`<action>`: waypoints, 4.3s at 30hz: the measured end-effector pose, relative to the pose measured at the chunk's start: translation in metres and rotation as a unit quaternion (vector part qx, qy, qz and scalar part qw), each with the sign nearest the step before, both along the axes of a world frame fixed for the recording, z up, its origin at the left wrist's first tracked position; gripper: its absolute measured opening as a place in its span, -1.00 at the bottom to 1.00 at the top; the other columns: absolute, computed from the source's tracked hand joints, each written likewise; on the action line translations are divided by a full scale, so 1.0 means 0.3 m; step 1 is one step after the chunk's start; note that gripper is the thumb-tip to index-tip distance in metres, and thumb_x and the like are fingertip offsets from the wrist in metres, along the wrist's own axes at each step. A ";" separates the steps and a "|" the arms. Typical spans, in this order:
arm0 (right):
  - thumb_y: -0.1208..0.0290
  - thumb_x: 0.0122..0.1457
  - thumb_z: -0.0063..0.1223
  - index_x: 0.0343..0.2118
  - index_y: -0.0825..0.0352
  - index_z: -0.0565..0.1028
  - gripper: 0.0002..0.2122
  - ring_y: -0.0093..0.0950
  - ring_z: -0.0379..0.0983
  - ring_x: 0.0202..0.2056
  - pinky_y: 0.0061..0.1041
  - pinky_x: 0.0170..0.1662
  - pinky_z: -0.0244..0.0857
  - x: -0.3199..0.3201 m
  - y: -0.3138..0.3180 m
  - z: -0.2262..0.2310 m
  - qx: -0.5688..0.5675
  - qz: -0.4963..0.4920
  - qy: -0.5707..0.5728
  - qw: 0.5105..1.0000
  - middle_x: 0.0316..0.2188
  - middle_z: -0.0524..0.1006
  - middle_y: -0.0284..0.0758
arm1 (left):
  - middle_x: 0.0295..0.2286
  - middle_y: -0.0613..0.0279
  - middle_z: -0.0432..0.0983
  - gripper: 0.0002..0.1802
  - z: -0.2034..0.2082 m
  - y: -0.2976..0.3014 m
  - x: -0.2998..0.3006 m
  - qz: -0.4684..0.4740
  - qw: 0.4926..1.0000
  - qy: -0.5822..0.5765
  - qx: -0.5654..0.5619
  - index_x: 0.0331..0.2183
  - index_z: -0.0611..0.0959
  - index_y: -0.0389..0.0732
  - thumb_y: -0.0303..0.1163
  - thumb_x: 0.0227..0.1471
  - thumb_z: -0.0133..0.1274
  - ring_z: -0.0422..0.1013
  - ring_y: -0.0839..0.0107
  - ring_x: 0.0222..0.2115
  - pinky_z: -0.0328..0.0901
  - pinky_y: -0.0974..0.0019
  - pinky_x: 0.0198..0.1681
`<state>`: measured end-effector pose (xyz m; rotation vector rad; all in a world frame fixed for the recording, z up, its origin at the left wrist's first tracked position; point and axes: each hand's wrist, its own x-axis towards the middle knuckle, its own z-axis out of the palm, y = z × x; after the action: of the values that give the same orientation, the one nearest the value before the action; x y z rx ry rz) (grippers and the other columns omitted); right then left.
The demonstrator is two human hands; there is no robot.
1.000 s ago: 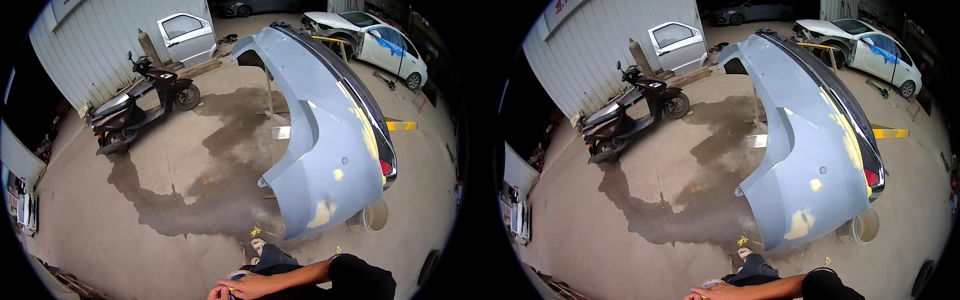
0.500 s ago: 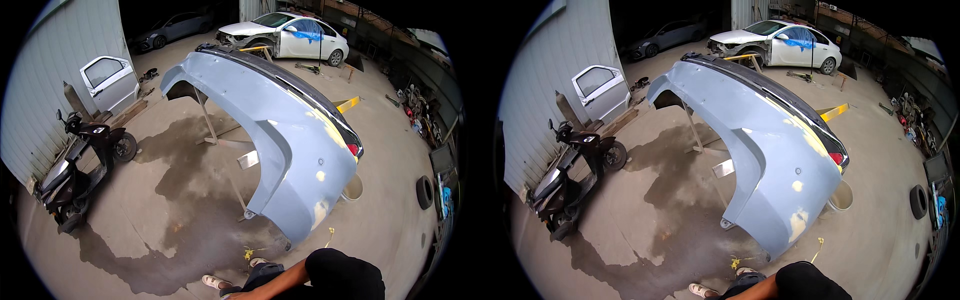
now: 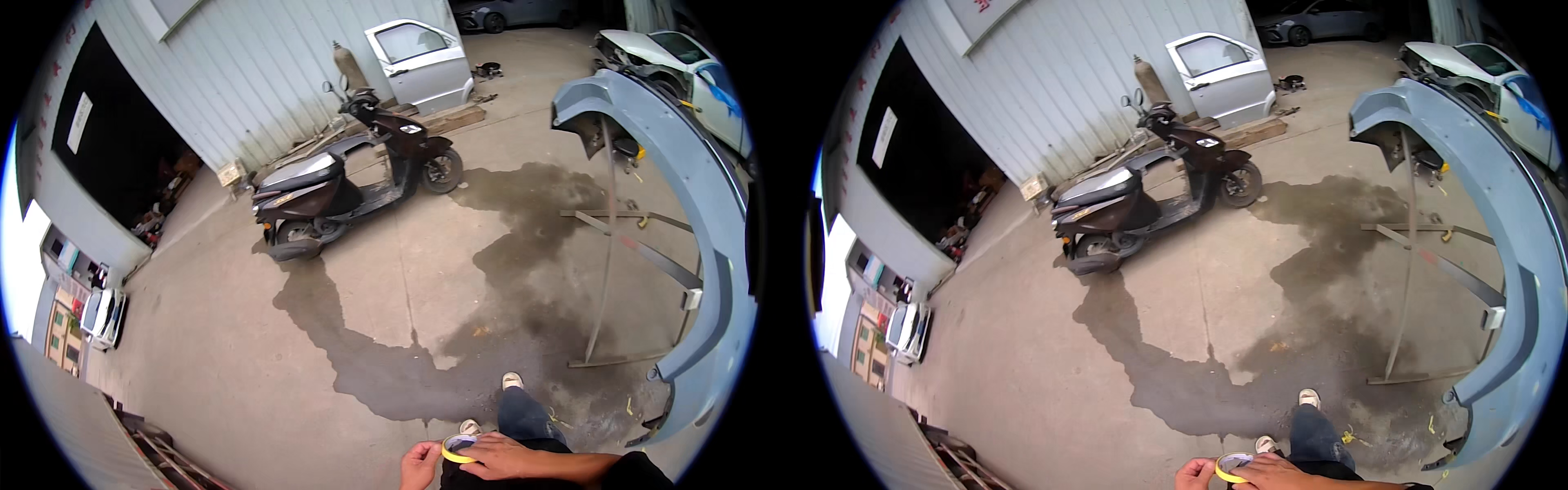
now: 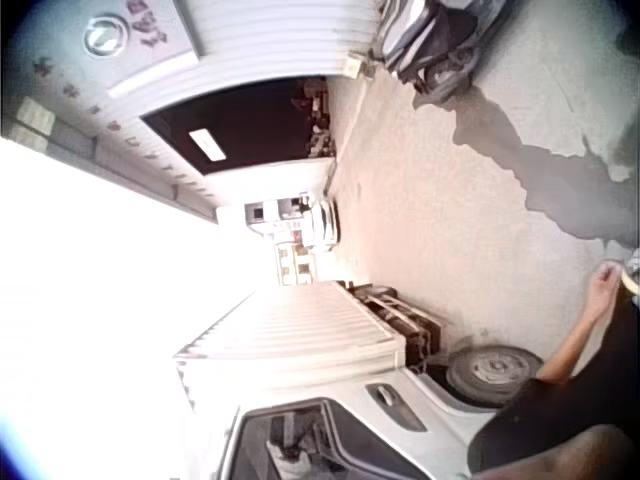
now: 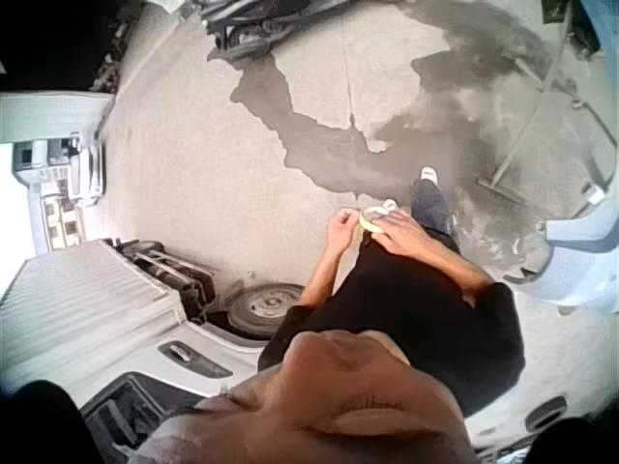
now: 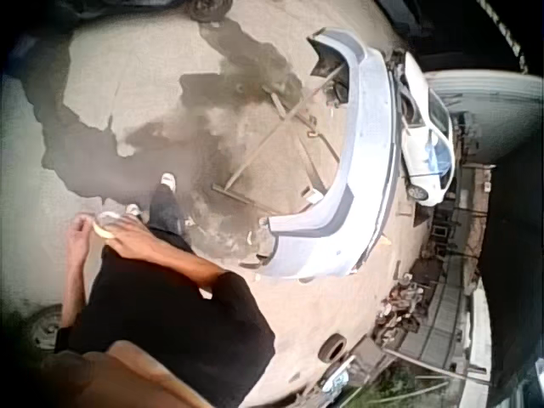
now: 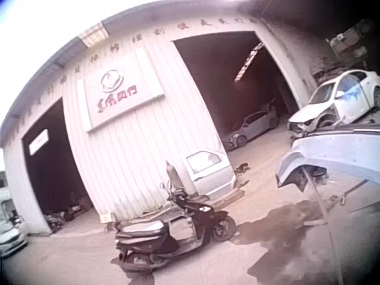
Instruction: The person retrieves masking tape from a shelf, walks to a detached car bumper mounted on a stand, and applies tape along the edges and around the taillight area. The person then retrieves a sanding block and sandpaper from a box and prepares to sand the bumper.
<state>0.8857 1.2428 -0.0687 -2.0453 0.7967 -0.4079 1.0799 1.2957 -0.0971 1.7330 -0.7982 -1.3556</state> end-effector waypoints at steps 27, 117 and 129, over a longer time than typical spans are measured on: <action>0.42 0.04 0.04 -0.20 0.43 0.48 -0.73 -0.01 0.40 -0.28 -0.16 -0.19 0.28 -0.095 -2.051 -0.011 0.040 -0.052 -0.023 0.998 -0.33 0.50 0.00 | -0.53 0.36 0.45 -0.82 -0.214 -2.056 -0.167 0.014 0.996 0.039 -0.078 -0.39 0.58 -0.23 -0.32 0.09 0.01 0.32 0.59 -0.47 0.29 0.42 -0.38; 0.37 0.03 0.10 -0.09 0.35 0.46 -0.65 -0.15 0.47 -0.22 -0.33 -0.14 0.33 -2.501 -4.543 0.231 -0.103 -0.890 -0.082 -0.436 -0.25 0.52 -0.07 | -0.13 0.03 0.39 -0.36 0.620 -3.697 -3.712 -0.656 -0.345 0.459 -0.489 -0.03 0.49 -0.15 -0.16 -0.20 0.23 0.27 0.09 -0.07 0.23 0.13 -0.04; 0.42 0.04 0.11 -0.05 0.32 0.45 -0.64 -0.19 0.47 -0.18 -0.36 -0.11 0.33 -2.796 -4.686 0.200 -0.066 -0.799 0.014 -0.597 -0.20 0.52 -0.12 | -0.24 0.00 0.45 -0.59 0.709 -3.424 -3.782 -0.742 -0.248 0.503 -0.367 -0.18 0.59 -0.22 -0.35 -0.16 0.18 0.39 0.13 -0.19 0.28 0.19 -0.13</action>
<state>0.0469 -0.1628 -0.0088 -1.7697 -1.1415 0.6480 -0.0547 0.2685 0.1156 2.4261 1.2778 1.1484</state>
